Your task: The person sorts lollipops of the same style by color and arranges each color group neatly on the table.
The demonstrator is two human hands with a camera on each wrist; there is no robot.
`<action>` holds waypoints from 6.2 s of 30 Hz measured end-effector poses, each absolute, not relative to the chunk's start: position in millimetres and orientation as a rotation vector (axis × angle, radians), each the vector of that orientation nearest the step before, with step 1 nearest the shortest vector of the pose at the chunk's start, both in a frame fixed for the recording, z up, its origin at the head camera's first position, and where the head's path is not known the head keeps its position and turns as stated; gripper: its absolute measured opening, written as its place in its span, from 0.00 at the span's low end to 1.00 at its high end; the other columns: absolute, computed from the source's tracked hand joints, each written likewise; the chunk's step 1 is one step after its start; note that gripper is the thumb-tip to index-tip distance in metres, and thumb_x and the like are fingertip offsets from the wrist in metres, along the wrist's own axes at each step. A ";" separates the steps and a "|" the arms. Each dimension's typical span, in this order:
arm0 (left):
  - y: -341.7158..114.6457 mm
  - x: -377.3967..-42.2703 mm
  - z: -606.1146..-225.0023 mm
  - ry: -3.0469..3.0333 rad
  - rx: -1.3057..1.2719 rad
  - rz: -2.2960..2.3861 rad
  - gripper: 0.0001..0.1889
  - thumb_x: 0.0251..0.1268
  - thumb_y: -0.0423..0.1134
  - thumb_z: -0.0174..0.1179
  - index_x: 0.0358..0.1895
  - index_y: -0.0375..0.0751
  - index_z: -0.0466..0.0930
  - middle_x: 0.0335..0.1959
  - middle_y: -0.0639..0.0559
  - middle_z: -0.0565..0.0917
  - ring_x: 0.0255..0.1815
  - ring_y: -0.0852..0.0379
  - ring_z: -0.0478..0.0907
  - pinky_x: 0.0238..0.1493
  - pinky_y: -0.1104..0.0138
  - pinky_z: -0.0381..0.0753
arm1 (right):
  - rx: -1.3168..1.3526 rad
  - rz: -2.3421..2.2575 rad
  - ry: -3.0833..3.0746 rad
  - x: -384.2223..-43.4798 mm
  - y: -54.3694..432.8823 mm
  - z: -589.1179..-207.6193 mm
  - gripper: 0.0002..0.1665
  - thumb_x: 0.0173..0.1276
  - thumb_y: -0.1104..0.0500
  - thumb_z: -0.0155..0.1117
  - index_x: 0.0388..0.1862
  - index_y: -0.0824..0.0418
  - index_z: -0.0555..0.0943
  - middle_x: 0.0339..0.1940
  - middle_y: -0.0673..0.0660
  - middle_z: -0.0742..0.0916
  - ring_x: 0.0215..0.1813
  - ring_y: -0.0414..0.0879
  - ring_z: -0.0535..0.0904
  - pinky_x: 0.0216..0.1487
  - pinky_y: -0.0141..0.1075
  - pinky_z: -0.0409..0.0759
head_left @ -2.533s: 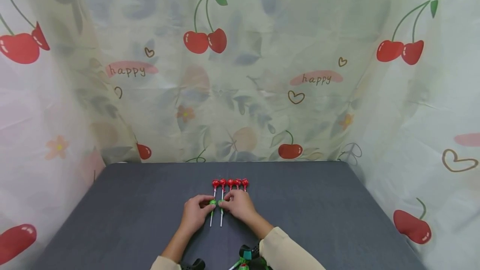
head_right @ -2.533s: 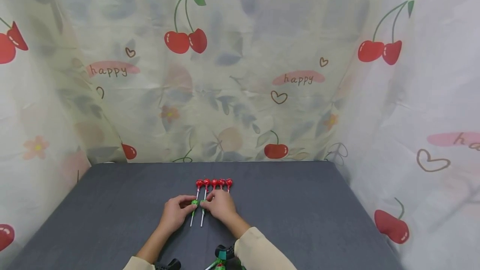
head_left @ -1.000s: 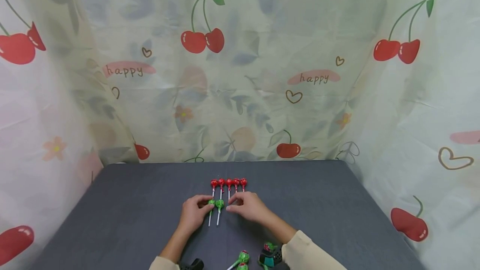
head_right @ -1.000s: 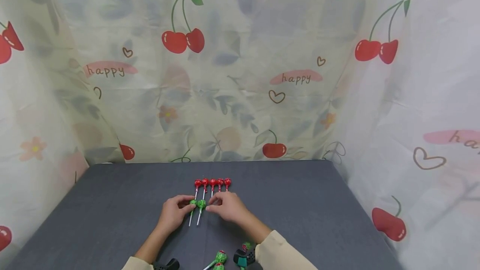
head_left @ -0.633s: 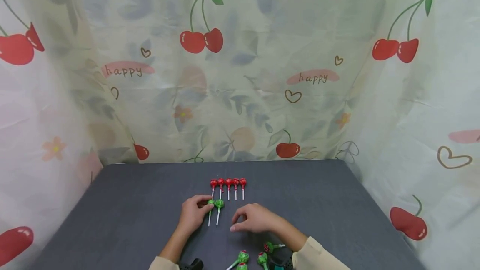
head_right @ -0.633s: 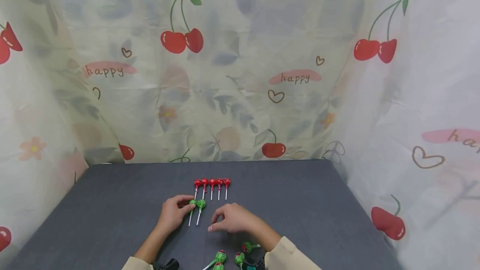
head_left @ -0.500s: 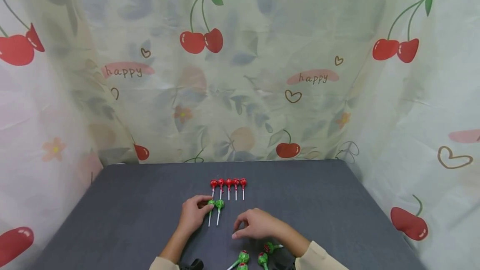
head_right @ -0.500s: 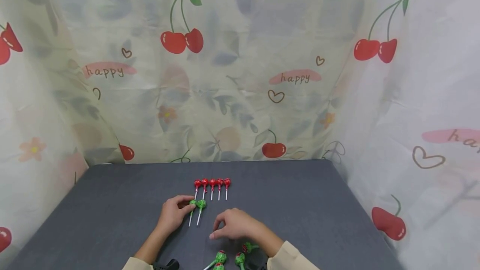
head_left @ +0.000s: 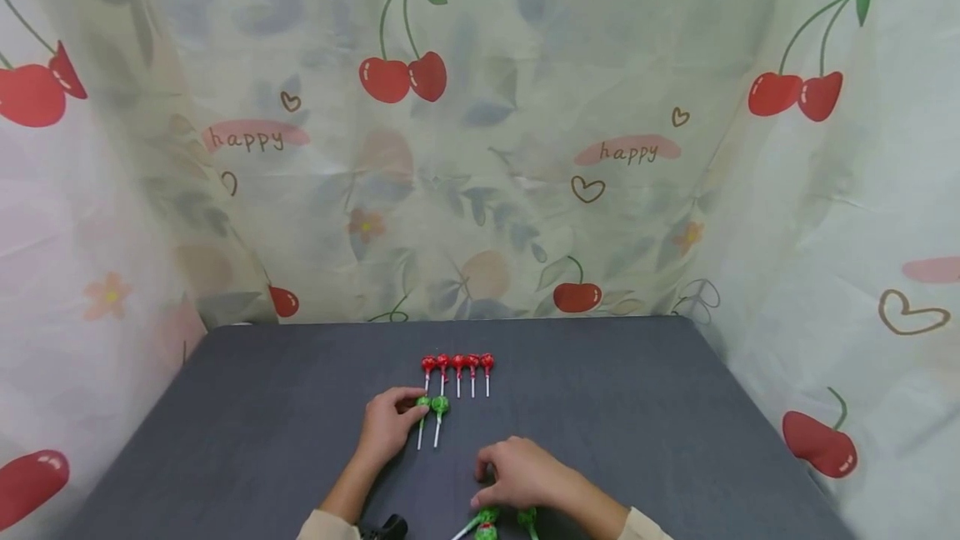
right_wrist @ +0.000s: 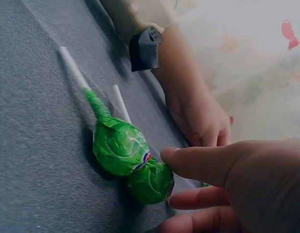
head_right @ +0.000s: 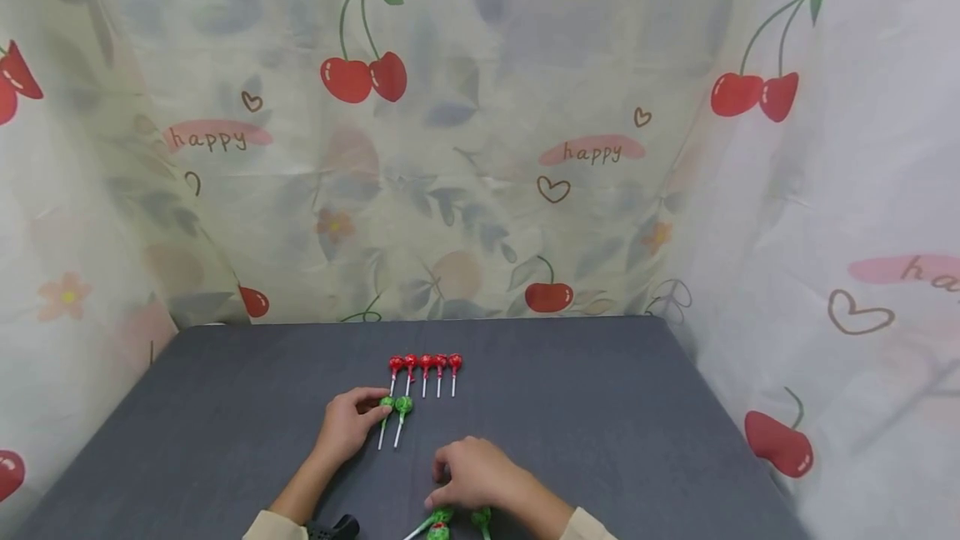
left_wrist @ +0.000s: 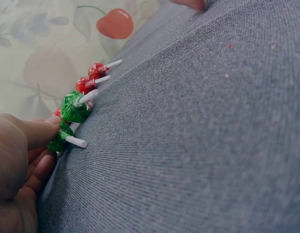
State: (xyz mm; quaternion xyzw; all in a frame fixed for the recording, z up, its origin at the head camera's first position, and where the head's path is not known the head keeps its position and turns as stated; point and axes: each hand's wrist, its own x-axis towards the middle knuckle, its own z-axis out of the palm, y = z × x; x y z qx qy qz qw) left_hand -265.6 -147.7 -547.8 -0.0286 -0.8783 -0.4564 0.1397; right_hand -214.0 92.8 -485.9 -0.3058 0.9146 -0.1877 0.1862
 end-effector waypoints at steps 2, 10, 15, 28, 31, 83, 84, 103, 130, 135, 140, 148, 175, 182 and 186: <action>-147.9 -265.4 -547.6 -2.530 -0.090 -1.322 0.11 0.55 0.32 0.71 0.42 0.43 0.88 0.34 0.54 0.85 0.34 0.59 0.80 0.37 0.62 0.77 | -0.865 -0.525 2.588 -211.8 93.8 -486.3 0.14 0.57 0.42 0.72 0.31 0.48 0.82 0.20 0.41 0.76 0.23 0.35 0.71 0.27 0.33 0.69; -148.3 -265.1 -547.0 -2.528 -0.097 -1.326 0.11 0.55 0.33 0.71 0.43 0.42 0.88 0.34 0.54 0.85 0.34 0.59 0.80 0.37 0.62 0.77 | -0.939 -0.579 2.589 -200.7 96.7 -487.0 0.12 0.57 0.45 0.73 0.26 0.48 0.80 0.18 0.39 0.76 0.22 0.33 0.70 0.26 0.31 0.69; -147.9 -264.9 -547.6 -2.535 -0.084 -1.324 0.11 0.55 0.33 0.71 0.43 0.43 0.88 0.34 0.54 0.85 0.34 0.59 0.79 0.37 0.62 0.77 | -0.943 -0.681 2.525 -202.0 97.3 -487.4 0.11 0.58 0.49 0.73 0.24 0.48 0.79 0.17 0.39 0.76 0.21 0.32 0.70 0.25 0.29 0.68; -147.4 -264.9 -548.4 -2.532 -0.090 -1.320 0.11 0.55 0.33 0.71 0.43 0.42 0.88 0.35 0.53 0.85 0.34 0.59 0.80 0.37 0.62 0.77 | -0.942 -0.930 2.631 -231.5 95.8 -483.5 0.10 0.55 0.53 0.76 0.25 0.51 0.81 0.16 0.41 0.77 0.19 0.33 0.70 0.23 0.29 0.67; -146.8 -264.3 -547.4 -2.538 -0.084 -1.319 0.11 0.56 0.33 0.71 0.43 0.42 0.88 0.34 0.53 0.85 0.34 0.59 0.79 0.37 0.62 0.77 | -0.935 -0.945 2.686 -240.0 94.3 -481.6 0.10 0.55 0.54 0.76 0.26 0.52 0.81 0.16 0.42 0.78 0.19 0.34 0.70 0.23 0.30 0.68; -146.7 -262.8 -545.7 -2.539 -0.085 -1.308 0.11 0.56 0.33 0.71 0.43 0.42 0.88 0.34 0.52 0.84 0.33 0.59 0.78 0.35 0.63 0.76 | -0.522 -1.469 2.818 -286.5 49.4 -522.4 0.09 0.53 0.68 0.75 0.32 0.65 0.83 0.18 0.50 0.81 0.17 0.37 0.78 0.21 0.31 0.76; -146.7 -262.7 -545.7 -2.537 -0.086 -1.307 0.11 0.56 0.33 0.71 0.43 0.42 0.88 0.34 0.52 0.84 0.33 0.59 0.78 0.35 0.63 0.76 | -0.517 -1.485 2.810 -286.2 49.1 -522.3 0.09 0.53 0.69 0.75 0.32 0.65 0.83 0.19 0.50 0.81 0.17 0.37 0.78 0.21 0.31 0.76; -146.3 -262.9 -545.7 -2.537 -0.084 -1.317 0.11 0.56 0.34 0.70 0.44 0.42 0.88 0.34 0.53 0.85 0.33 0.59 0.79 0.36 0.62 0.76 | -0.481 -1.529 2.801 -287.4 48.8 -525.8 0.09 0.53 0.69 0.74 0.33 0.65 0.83 0.19 0.50 0.80 0.17 0.38 0.76 0.21 0.32 0.75; -146.2 -263.1 -547.2 -2.535 -0.082 -1.322 0.11 0.56 0.33 0.71 0.43 0.42 0.88 0.34 0.54 0.84 0.33 0.59 0.78 0.35 0.63 0.76 | -0.694 -1.403 2.701 -257.1 76.7 -492.0 0.10 0.60 0.61 0.73 0.40 0.62 0.85 0.23 0.46 0.80 0.24 0.39 0.72 0.25 0.32 0.70; -145.8 -263.6 -547.7 -2.528 -0.079 -1.322 0.11 0.55 0.33 0.71 0.43 0.42 0.88 0.33 0.54 0.84 0.33 0.59 0.77 0.35 0.62 0.75 | -0.782 -1.317 2.624 -243.1 87.1 -486.8 0.10 0.60 0.59 0.72 0.39 0.61 0.85 0.21 0.44 0.80 0.22 0.37 0.72 0.23 0.32 0.70; -145.5 -264.0 -549.4 -2.540 -0.072 -1.321 0.11 0.55 0.33 0.71 0.43 0.42 0.88 0.33 0.54 0.84 0.33 0.60 0.77 0.36 0.62 0.75 | -0.851 -1.252 2.590 -228.2 101.2 -492.4 0.10 0.61 0.57 0.73 0.38 0.60 0.84 0.20 0.42 0.78 0.20 0.34 0.70 0.23 0.30 0.70; -145.0 -262.8 -547.1 -2.542 -0.063 -1.291 0.11 0.56 0.34 0.71 0.43 0.43 0.88 0.33 0.54 0.84 0.33 0.59 0.77 0.36 0.62 0.75 | -1.089 -1.107 2.619 -205.8 116.6 -504.8 0.12 0.62 0.50 0.71 0.39 0.55 0.84 0.20 0.37 0.77 0.23 0.29 0.70 0.27 0.26 0.71; -143.9 -262.4 -545.4 -2.553 -0.047 -1.295 0.11 0.56 0.34 0.71 0.44 0.43 0.88 0.34 0.53 0.84 0.34 0.59 0.77 0.37 0.62 0.75 | -1.871 -0.503 2.606 -188.7 116.2 -515.2 0.09 0.59 0.45 0.65 0.35 0.44 0.87 0.22 0.34 0.78 0.27 0.28 0.61 0.29 0.24 0.56; -143.9 -261.4 -545.5 -2.561 -0.046 -1.296 0.11 0.57 0.34 0.70 0.44 0.43 0.88 0.35 0.53 0.84 0.34 0.59 0.77 0.37 0.61 0.75 | -1.838 -0.516 2.694 -191.8 118.9 -510.7 0.10 0.61 0.42 0.68 0.36 0.44 0.86 0.23 0.34 0.78 0.27 0.29 0.60 0.31 0.22 0.57; -144.0 -261.0 -545.2 -2.556 -0.056 -1.290 0.11 0.56 0.34 0.70 0.44 0.43 0.88 0.35 0.53 0.84 0.34 0.59 0.78 0.37 0.61 0.76 | -1.762 -0.590 2.749 -196.7 120.4 -503.5 0.12 0.59 0.42 0.70 0.37 0.45 0.86 0.24 0.35 0.78 0.28 0.29 0.60 0.32 0.23 0.59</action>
